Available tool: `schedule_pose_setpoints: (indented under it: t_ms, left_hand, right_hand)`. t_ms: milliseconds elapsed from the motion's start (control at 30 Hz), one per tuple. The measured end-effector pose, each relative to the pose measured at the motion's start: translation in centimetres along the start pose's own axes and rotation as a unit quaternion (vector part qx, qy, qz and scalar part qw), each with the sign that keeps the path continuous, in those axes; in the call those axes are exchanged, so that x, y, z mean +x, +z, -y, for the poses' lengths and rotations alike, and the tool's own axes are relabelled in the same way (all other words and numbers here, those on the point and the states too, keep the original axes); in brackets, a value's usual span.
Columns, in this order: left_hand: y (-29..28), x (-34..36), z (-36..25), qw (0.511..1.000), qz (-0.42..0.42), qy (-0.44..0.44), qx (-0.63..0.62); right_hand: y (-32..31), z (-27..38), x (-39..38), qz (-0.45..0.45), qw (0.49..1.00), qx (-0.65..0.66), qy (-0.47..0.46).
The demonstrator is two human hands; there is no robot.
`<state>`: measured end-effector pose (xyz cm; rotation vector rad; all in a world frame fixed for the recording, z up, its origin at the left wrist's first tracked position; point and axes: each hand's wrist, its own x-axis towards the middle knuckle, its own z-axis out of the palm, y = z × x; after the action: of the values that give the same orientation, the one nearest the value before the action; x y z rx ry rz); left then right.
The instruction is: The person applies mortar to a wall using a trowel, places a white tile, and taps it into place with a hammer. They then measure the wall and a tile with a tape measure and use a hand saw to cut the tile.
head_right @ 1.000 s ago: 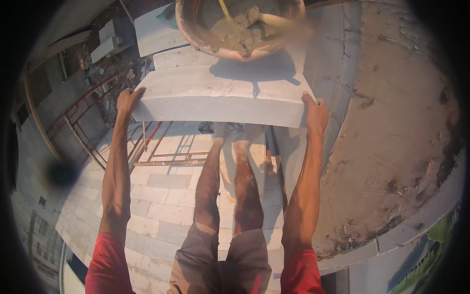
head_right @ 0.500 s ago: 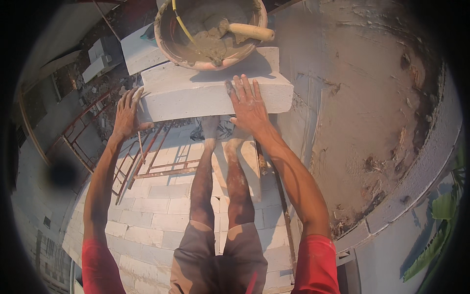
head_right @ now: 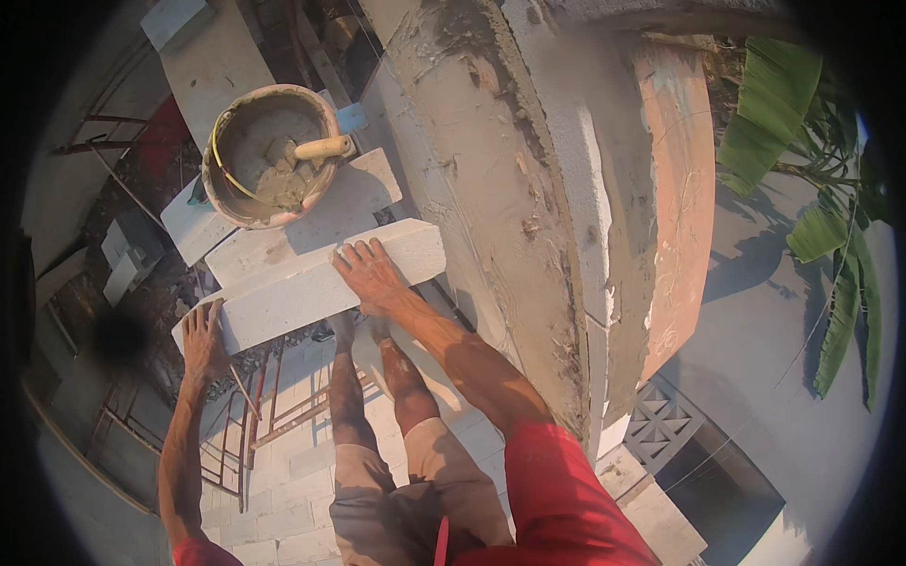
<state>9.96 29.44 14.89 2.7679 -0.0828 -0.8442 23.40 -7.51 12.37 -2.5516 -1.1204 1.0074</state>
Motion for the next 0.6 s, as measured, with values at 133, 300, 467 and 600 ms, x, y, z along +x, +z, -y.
schedule_pose_setpoints:
  t_ms: [133, 300, 467, 600]
  left_hand:
    - [-13.8, -6.7, -4.7, 0.996, 0.068, 0.052, 0.002]
    - [-33.8, -13.7, -12.3, 0.969, 0.159, 0.155, 0.107]
    - [-51.6, -16.6, -23.3, 0.924, 0.124, 0.317, 0.173]
    - [-61.5, -17.0, -33.6, 0.862, 0.034, 0.452, 0.227]
  right_hand:
    - [-8.0, 6.0, -11.6, -0.033, 0.999, 0.032, 0.029]
    - [-22.2, 14.1, -28.5, -0.069, 0.985, 0.134, 0.083]
    - [-33.9, 20.2, -44.2, -0.177, 0.956, 0.154, 0.178]
    - [-38.7, 23.5, -54.7, -0.267, 0.911, 0.13, 0.286]
